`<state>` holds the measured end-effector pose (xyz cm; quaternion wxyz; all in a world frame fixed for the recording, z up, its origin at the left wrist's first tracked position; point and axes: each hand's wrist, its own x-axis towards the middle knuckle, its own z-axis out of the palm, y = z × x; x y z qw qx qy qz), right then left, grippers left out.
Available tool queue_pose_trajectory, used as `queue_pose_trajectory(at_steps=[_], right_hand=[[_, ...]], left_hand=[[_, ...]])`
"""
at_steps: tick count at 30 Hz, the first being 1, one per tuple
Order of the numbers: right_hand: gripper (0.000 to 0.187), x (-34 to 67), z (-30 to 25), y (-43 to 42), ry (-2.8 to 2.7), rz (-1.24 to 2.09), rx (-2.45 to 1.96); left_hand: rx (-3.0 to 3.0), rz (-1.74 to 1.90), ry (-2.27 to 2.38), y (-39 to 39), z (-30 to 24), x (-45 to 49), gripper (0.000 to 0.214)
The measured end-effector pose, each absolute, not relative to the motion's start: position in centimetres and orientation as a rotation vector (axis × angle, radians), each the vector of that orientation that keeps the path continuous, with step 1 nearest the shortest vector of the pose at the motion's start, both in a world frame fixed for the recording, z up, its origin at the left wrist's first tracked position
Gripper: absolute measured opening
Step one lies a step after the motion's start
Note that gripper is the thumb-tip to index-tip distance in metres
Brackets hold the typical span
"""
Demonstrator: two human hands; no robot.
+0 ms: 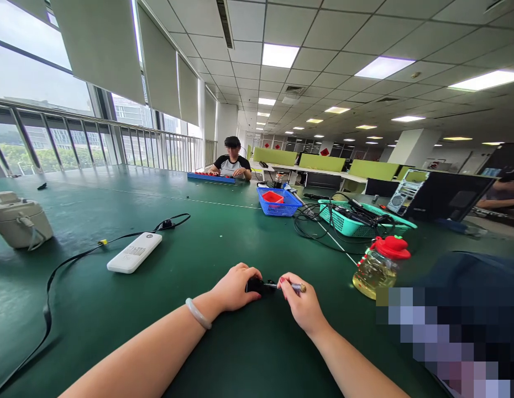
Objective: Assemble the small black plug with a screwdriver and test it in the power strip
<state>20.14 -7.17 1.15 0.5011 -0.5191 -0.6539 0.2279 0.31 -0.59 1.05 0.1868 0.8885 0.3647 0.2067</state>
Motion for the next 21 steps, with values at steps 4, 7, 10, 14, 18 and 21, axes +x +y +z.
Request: queue_pose_trajectory(at_steps=[4,7,10,14,18,21], right_hand=[[0.034,20.21,0.73,-6.87,-1.592,0.601,-1.250],[0.035,20.20,0.56,-6.81,-1.594,0.613,-1.249],[0.036,20.15,0.67,-6.92,-1.593,0.581,-1.256],[0.039,20.12,0.84,-7.06,-1.563,0.546,-1.276],[0.039,20.05,0.72,-6.98,-1.568,0.558,-1.271],[0.036,20.03,0.73,-7.00,-1.583,0.556,-1.268]], left_hand=[[2.501,0.566,1.007,-0.79,1.39,0.24,0.036],[2.504,0.560,1.008,-0.82,1.46,0.24,0.035],[2.518,0.563,1.001,-0.83,1.42,0.25,0.034],[2.529,0.557,0.995,-0.90,1.43,0.25,0.034],[2.531,0.540,0.979,-0.95,1.50,0.27,0.035],[2.536,0.535,0.981,-0.97,1.56,0.30,0.036]])
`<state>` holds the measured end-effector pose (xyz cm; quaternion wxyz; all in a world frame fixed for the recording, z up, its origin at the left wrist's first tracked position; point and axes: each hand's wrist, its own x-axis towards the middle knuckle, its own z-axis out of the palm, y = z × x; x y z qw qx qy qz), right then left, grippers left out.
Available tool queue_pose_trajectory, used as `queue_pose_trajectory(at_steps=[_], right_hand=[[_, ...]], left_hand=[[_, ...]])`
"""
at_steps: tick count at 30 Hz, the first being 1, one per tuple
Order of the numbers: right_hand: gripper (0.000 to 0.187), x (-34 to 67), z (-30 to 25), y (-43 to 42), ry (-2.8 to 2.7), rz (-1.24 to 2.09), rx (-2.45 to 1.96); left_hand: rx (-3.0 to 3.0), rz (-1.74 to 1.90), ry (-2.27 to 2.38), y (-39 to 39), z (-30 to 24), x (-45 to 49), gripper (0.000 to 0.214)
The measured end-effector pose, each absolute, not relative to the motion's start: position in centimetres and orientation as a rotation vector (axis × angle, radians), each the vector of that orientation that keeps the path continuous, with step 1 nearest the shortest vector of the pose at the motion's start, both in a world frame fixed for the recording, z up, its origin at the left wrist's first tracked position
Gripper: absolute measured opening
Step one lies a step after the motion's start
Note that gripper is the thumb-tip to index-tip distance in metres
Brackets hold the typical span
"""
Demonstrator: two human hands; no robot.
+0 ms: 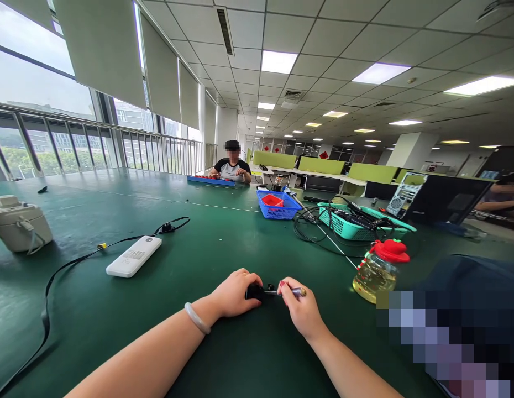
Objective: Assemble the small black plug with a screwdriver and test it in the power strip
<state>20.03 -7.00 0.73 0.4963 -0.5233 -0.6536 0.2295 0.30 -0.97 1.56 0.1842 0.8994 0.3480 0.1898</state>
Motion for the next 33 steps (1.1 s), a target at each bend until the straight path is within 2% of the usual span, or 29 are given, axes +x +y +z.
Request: queue_pose_trajectory(at_steps=[15,20,25,33], right_hand=[[0.032,19.4,2.0,-7.9,-1.696,0.515,-1.179],[0.032,19.3,2.3,-8.7,-1.900,0.378,-1.085],[0.027,18.9,2.3,-9.1,-2.031,0.289,-0.974],[0.025,18.6,2.1,-9.1,-2.056,0.349,-1.047]], left_hand=[[2.553,0.530,1.032,-1.1,1.8,0.3,0.033],[2.560,0.518,1.062,-1.0,1.7,0.4,0.034],[2.568,0.485,1.047,-1.0,1.8,0.3,0.037],[2.567,0.446,1.035,-0.5,1.5,0.2,0.046]])
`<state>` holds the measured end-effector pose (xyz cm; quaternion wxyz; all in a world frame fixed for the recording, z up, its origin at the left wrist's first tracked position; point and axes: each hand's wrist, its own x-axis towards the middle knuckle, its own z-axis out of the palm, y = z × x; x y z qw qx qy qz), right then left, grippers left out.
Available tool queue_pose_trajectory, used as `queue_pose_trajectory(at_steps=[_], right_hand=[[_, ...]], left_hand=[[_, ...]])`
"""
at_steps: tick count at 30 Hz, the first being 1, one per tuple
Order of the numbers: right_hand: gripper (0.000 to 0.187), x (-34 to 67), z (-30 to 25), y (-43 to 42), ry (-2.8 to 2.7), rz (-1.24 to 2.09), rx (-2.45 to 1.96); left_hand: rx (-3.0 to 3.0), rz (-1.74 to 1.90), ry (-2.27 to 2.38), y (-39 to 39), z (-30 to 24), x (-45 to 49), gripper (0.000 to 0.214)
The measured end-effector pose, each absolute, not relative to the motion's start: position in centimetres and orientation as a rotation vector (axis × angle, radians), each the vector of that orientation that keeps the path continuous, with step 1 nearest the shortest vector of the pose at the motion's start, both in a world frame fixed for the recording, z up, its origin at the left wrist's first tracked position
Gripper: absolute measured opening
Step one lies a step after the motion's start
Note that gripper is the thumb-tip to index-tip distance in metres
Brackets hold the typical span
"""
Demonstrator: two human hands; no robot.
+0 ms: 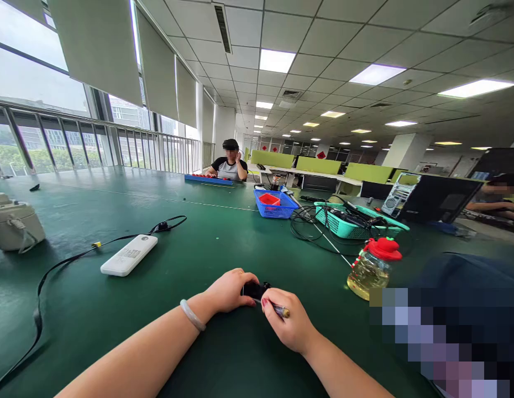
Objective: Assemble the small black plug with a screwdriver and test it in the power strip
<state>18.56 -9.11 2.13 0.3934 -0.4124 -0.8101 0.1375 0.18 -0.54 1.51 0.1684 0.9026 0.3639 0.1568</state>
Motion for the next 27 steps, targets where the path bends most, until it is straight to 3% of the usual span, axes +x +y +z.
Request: queue_pose_trajectory(at_steps=[9,16,27], right_hand=[[0.031,18.9,1.9,-8.3,-1.857,0.547,-1.115],[0.019,18.7,1.8,-8.8,-2.099,0.398,-0.994],[0.025,18.5,1.9,-8.9,-2.006,0.372,-1.009]], left_hand=[[2.563,0.415,1.077,-0.6,1.6,0.2,0.048],[2.581,0.426,1.078,-0.7,1.7,0.2,0.045],[2.581,0.442,1.068,-0.6,1.3,0.2,0.046]])
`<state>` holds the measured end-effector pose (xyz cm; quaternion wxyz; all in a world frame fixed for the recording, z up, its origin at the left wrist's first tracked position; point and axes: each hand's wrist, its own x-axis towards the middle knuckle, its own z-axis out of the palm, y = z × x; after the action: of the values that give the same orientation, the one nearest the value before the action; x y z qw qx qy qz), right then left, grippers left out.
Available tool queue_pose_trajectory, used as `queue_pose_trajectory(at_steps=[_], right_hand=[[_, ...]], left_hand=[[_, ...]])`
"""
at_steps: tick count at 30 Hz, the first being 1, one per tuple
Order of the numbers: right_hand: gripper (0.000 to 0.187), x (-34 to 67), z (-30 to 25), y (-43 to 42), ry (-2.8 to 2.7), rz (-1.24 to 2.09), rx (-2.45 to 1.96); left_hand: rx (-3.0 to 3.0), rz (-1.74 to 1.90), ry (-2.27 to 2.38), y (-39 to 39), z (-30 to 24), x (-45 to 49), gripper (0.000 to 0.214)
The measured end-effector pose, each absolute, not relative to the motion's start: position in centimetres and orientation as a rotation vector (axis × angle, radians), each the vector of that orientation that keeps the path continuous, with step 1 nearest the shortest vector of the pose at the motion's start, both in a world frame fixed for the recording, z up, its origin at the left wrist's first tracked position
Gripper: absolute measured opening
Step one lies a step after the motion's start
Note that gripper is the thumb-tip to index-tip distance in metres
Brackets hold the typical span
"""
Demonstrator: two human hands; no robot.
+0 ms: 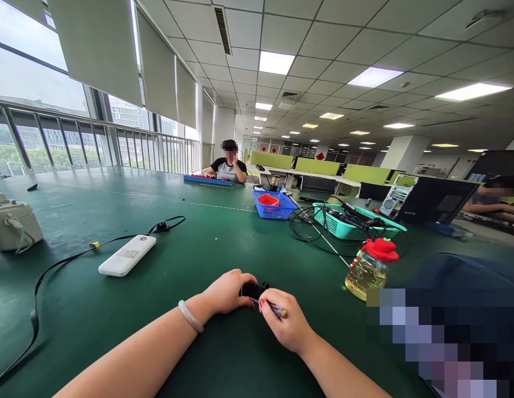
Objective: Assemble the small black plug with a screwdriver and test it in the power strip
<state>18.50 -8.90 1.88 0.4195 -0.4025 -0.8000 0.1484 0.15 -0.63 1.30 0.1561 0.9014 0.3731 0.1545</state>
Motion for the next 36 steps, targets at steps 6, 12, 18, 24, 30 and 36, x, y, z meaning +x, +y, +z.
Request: queue_pose_trajectory(at_steps=[6,12,18,24,30,36], right_hand=[[0.031,19.0,1.9,-9.1,-1.882,0.270,-1.016],[0.033,19.0,1.4,-8.2,-1.835,0.374,-1.126],[0.032,19.0,1.8,-8.0,-1.797,0.535,-1.159],[0.029,19.1,2.2,-8.0,-1.791,0.628,-1.151],[0.031,19.7,2.0,-8.1,-1.754,0.566,-1.061],[0.035,21.8,1.0,-7.0,-1.367,0.532,-1.078]], left_hand=[[2.593,0.451,1.056,-0.7,1.2,0.1,0.043],[2.607,0.443,1.018,-0.8,1.5,0.2,0.040],[2.653,0.491,0.971,-1.0,1.7,0.2,0.038],[2.649,0.583,0.957,-1.0,1.8,0.0,0.041],[2.602,0.652,0.899,-1.3,2.2,-0.2,0.036],[2.589,0.759,1.100,-0.7,1.8,-0.1,0.039]])
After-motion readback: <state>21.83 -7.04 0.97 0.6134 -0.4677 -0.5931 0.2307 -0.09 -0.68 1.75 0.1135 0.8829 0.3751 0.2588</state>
